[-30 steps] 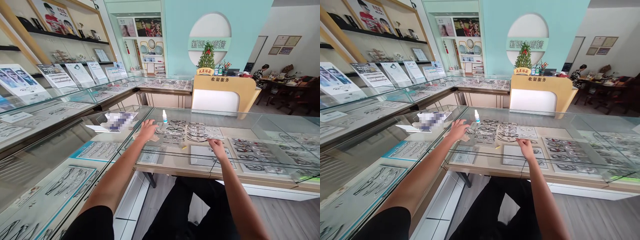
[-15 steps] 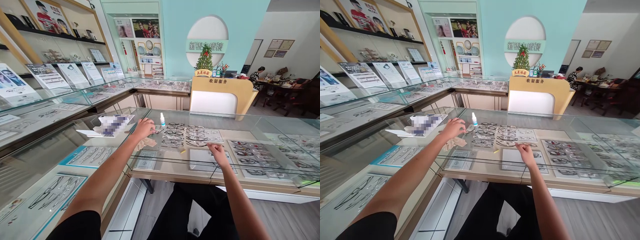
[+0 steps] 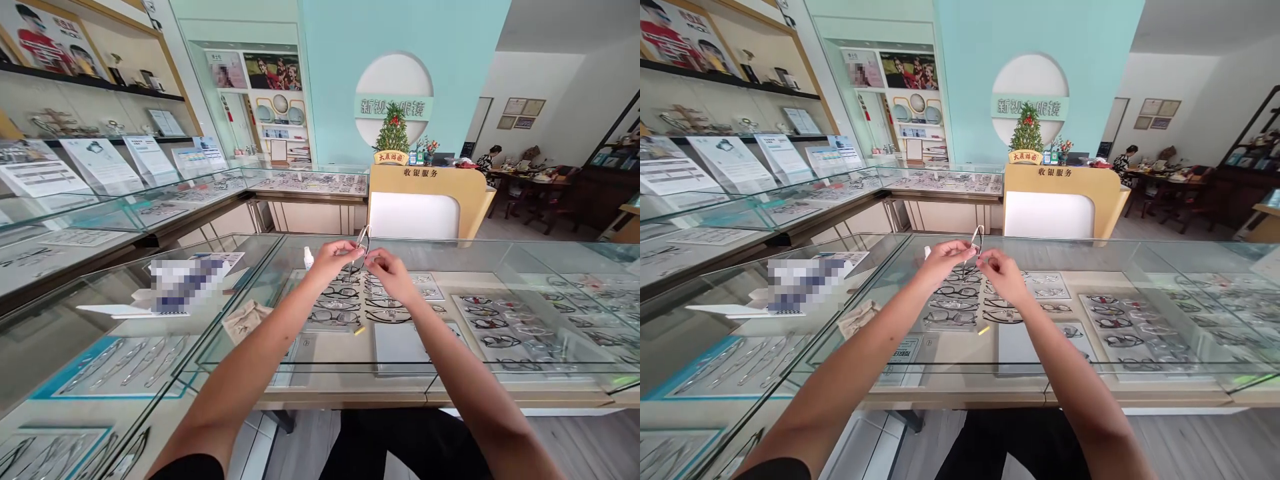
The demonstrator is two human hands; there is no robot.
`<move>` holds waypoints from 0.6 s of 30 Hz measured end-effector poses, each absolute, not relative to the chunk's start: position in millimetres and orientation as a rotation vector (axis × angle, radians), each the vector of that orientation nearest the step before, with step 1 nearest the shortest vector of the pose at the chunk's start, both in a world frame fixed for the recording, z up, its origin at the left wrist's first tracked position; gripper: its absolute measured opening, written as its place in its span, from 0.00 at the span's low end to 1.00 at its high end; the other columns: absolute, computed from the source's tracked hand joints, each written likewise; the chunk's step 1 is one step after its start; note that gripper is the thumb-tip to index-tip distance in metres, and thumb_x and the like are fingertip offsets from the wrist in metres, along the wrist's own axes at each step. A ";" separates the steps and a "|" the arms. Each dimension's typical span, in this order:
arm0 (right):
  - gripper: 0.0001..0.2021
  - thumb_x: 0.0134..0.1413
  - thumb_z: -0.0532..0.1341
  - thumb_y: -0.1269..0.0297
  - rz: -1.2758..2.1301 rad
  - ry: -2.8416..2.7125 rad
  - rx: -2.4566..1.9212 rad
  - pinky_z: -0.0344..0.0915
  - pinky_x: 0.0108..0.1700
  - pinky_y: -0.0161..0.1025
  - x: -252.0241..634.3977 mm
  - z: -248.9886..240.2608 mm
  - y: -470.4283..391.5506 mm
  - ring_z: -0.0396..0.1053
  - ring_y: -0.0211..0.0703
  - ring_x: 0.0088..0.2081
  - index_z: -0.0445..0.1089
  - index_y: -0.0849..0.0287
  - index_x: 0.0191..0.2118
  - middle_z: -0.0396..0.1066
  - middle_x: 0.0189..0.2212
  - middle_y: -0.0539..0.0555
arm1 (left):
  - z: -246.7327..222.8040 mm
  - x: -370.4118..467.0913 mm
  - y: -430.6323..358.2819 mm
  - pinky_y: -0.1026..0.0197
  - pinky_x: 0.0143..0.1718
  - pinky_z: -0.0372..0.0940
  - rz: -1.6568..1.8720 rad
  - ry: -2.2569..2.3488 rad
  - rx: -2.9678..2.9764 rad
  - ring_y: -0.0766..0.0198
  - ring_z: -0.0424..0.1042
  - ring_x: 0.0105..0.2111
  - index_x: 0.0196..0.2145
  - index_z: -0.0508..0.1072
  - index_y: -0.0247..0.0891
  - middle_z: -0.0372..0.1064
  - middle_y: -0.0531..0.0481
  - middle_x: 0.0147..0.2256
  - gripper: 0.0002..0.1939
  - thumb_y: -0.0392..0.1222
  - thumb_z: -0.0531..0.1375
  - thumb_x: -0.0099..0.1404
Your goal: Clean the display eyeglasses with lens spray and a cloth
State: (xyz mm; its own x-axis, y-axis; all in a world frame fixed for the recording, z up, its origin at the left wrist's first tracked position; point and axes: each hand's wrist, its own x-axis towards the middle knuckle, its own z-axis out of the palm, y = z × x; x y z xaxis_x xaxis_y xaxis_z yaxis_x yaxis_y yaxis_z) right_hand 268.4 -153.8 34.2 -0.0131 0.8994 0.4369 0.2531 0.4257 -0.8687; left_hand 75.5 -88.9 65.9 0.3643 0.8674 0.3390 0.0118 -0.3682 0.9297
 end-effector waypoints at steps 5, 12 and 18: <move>0.21 0.60 0.66 0.39 0.693 -1.467 -1.010 0.45 0.30 0.40 272.6 21.1 -119.2 0.47 0.38 0.25 0.70 0.54 0.36 0.52 0.21 0.42 | 36.1 95.2 -71.6 0.52 0.56 0.69 1.217 0.712 1.615 0.51 0.76 0.50 0.29 0.78 0.42 0.81 0.47 0.44 0.27 0.68 0.77 0.51; 0.23 0.61 0.68 0.37 0.767 -1.409 -0.994 0.47 0.30 0.40 273.5 3.2 -129.1 0.49 0.38 0.25 0.70 0.54 0.36 0.56 0.22 0.43 | 3.9 93.3 -77.4 0.53 0.55 0.72 1.168 0.741 1.540 0.52 0.77 0.52 0.40 0.80 0.45 0.81 0.49 0.46 0.25 0.67 0.74 0.58; 0.19 0.67 0.64 0.43 0.643 -1.392 -1.011 0.47 0.30 0.41 274.7 8.4 -133.7 0.49 0.38 0.25 0.71 0.55 0.36 0.56 0.21 0.43 | 3.8 91.0 -76.1 0.48 0.57 0.76 1.119 0.682 1.434 0.48 0.74 0.63 0.40 0.76 0.44 0.80 0.46 0.55 0.29 0.71 0.74 0.58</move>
State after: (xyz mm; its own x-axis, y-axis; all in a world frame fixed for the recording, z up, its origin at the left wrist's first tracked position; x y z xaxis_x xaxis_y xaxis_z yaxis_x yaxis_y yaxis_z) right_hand 274.7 -133.7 8.4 0.1198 0.8646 0.4879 0.1897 0.4625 -0.8661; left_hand 91.0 -76.1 3.8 0.3797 0.8899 0.2528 -0.1834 -0.1954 0.9634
